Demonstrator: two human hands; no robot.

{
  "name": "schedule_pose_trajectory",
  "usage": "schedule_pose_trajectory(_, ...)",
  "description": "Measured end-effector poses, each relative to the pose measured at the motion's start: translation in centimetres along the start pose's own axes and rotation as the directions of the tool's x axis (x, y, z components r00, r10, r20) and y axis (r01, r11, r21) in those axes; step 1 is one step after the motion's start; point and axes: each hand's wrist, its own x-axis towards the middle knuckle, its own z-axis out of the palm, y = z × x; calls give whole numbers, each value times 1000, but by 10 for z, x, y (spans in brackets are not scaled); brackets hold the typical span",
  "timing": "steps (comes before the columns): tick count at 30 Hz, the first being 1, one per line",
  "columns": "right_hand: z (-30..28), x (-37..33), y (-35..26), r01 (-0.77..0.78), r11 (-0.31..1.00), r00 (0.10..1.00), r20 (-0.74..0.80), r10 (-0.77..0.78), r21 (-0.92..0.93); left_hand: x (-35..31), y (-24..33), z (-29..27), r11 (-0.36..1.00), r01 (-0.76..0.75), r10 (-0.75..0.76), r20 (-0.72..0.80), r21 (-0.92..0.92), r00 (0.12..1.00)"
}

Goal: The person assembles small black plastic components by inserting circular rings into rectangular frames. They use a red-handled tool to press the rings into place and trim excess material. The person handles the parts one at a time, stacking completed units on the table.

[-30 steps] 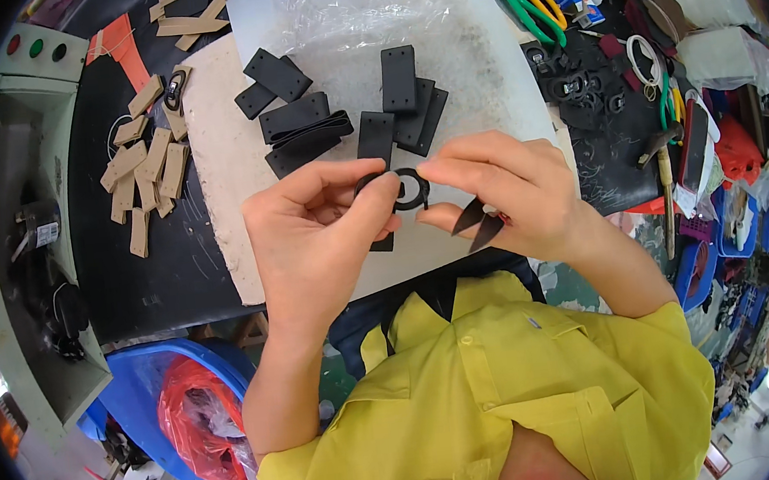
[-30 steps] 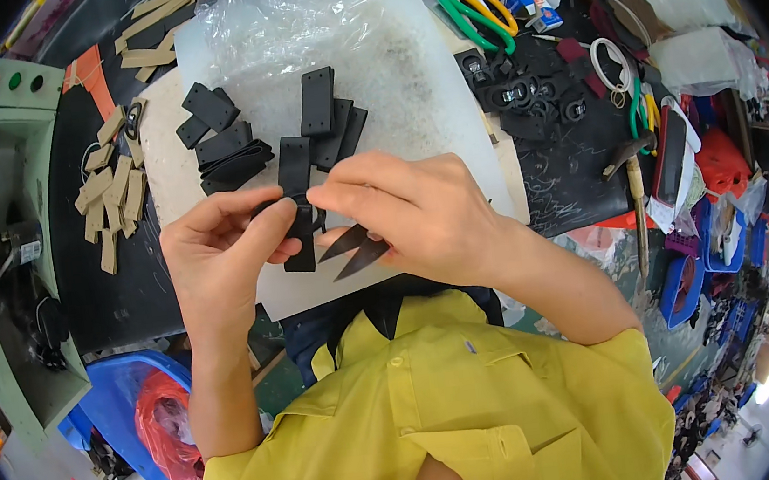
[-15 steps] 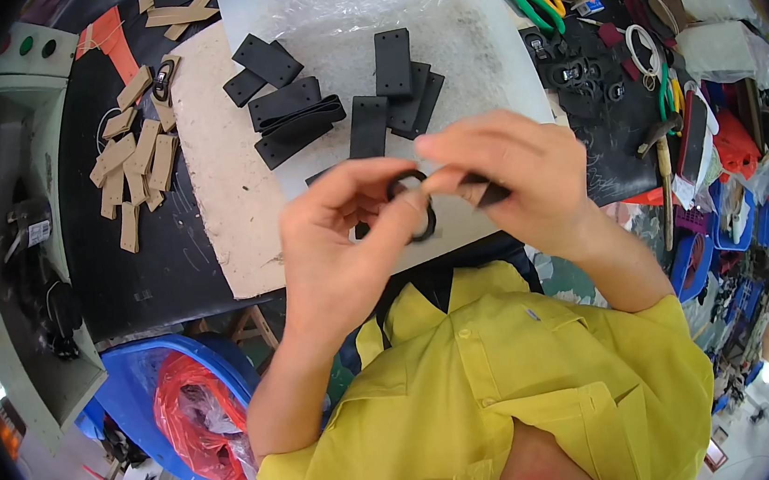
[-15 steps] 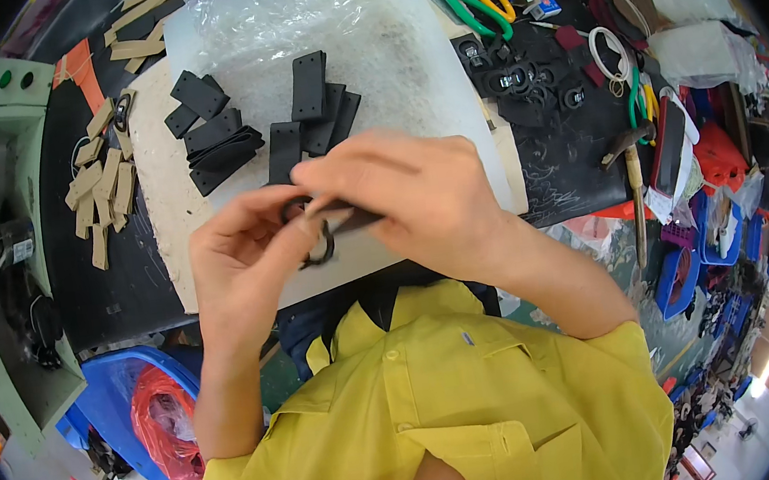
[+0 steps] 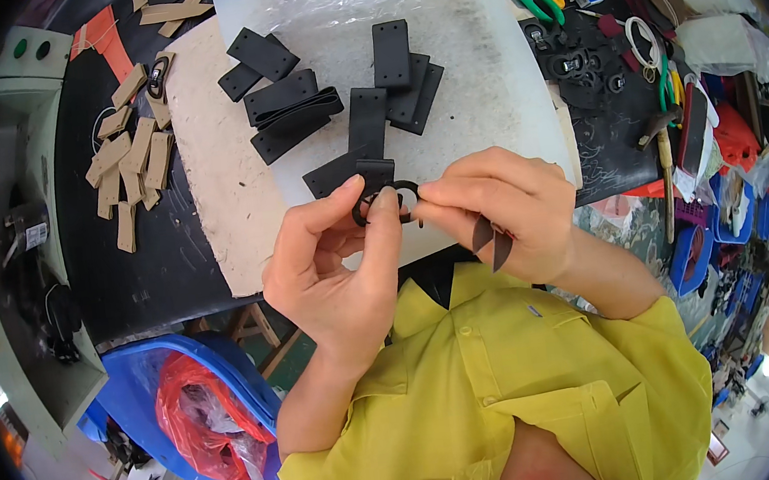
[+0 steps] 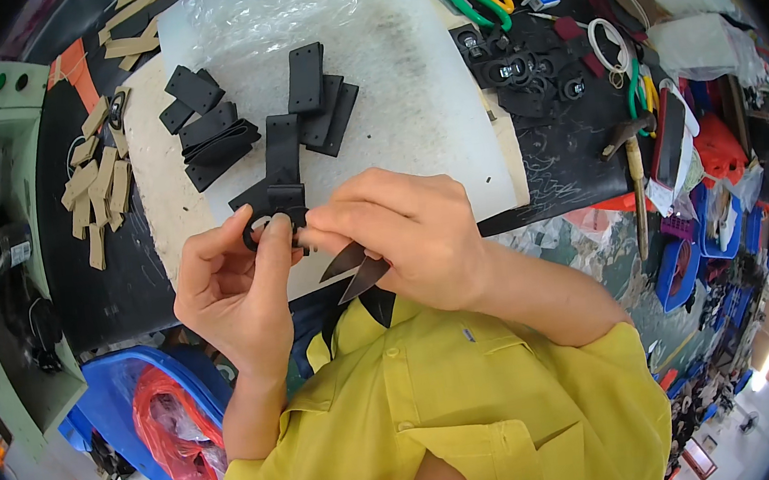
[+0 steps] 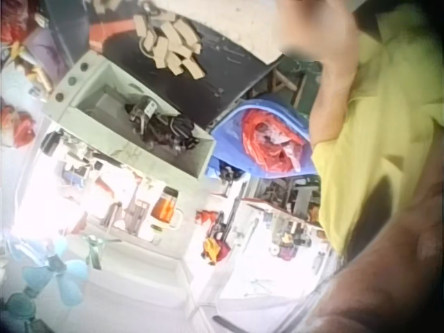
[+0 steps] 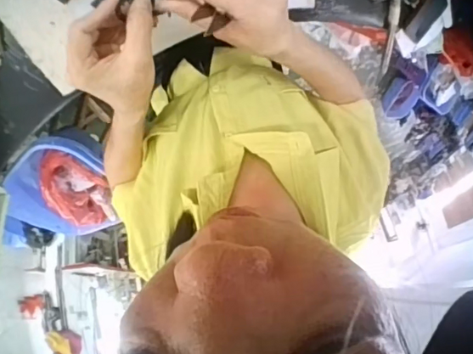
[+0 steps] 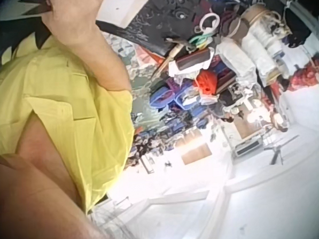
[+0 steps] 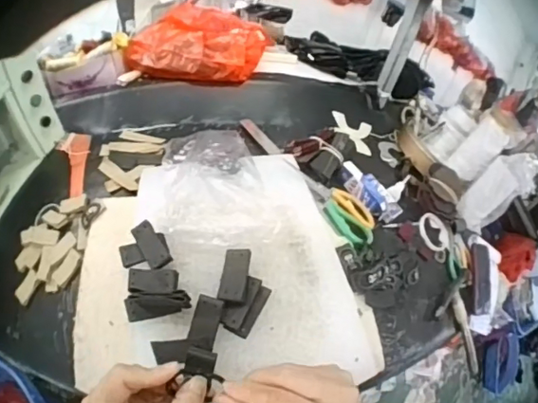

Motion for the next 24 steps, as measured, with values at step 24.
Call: schedule_pose_trajectory(24,-26,-7,1,-301,923,944,-61,324,239,-18,-50,-25,720,-497,480,169,484,861)
